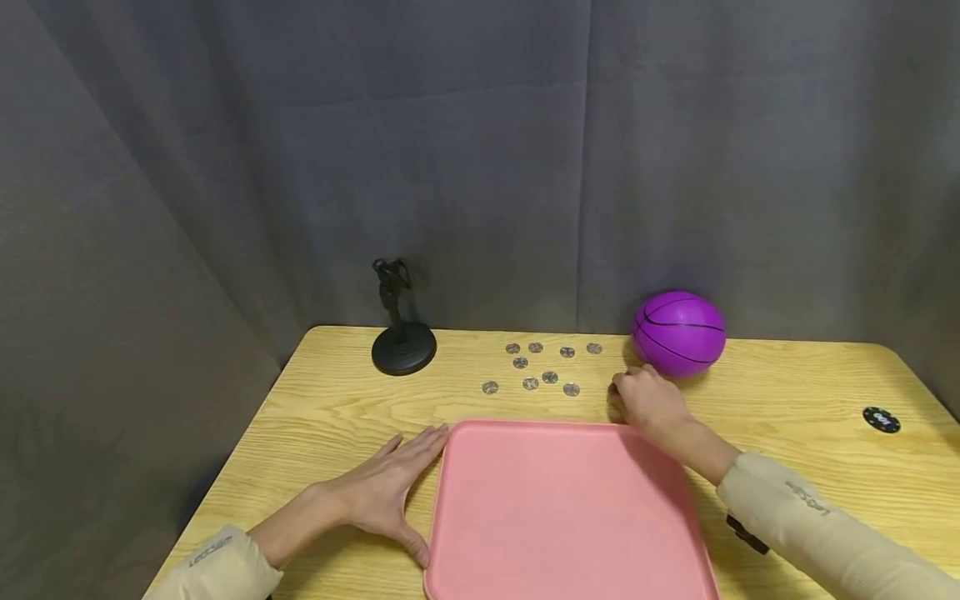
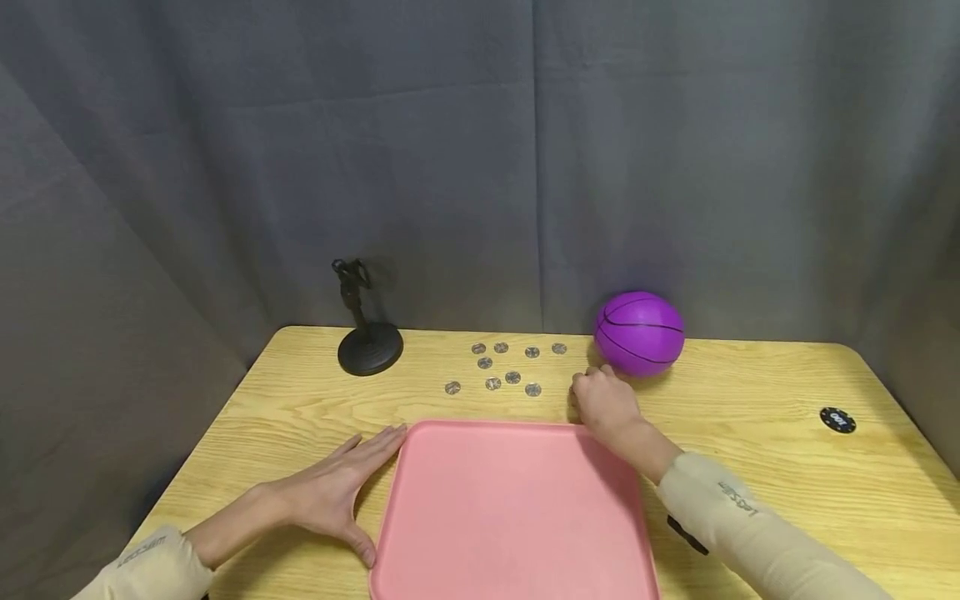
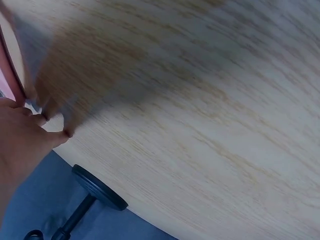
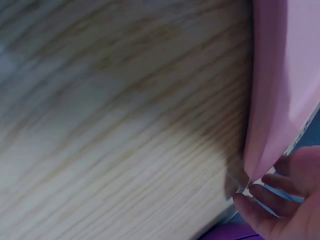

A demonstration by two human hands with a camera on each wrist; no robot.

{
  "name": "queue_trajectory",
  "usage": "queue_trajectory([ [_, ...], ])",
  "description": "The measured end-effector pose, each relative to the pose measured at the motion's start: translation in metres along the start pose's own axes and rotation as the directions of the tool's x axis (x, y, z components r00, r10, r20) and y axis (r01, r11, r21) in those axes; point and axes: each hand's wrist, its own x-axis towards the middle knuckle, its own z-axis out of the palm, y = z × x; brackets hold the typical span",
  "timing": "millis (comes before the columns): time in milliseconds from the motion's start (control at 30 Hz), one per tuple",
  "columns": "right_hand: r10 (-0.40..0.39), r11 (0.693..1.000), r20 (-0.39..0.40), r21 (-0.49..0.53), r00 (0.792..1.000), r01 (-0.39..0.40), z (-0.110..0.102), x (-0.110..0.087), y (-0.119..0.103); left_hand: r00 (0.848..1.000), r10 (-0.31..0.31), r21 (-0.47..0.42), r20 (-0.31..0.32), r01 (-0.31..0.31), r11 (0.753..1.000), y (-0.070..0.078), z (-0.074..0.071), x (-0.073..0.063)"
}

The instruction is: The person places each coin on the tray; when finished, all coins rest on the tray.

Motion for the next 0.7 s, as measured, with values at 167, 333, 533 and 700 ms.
queue_trajectory([
  [167, 0.032, 0.995, -0.014, 0.09, 0.999, -0.03, -0.001, 0.005, 0.004, 1.0, 0.001, 0.01, -0.005, -0.001, 1.0, 0.002, 0.0, 0.0],
  [333, 0.06, 0.976, 0.09, 0.204, 0.994, -0.077, -0.005, 0.009, 0.007, 1.0, -0.002, 0.014, -0.006, 0.003, 1.0, 0.002, 0.0, -0.002],
  [533, 0.1, 0.962, 0.227, 0.226, 0.969, -0.152, -0.014, 0.019, 0.007, 1.0, -0.004, 0.007, -0.016, 0.004, 1.0, 0.0, -0.002, -0.002],
  [700, -0.001, 0.966, 0.259, 0.25, 0.966, -0.066, -0.016, 0.028, -0.011, 1.0, -0.014, -0.008, 0.005, 0.014, 1.0, 0.0, -0.001, 0.0],
])
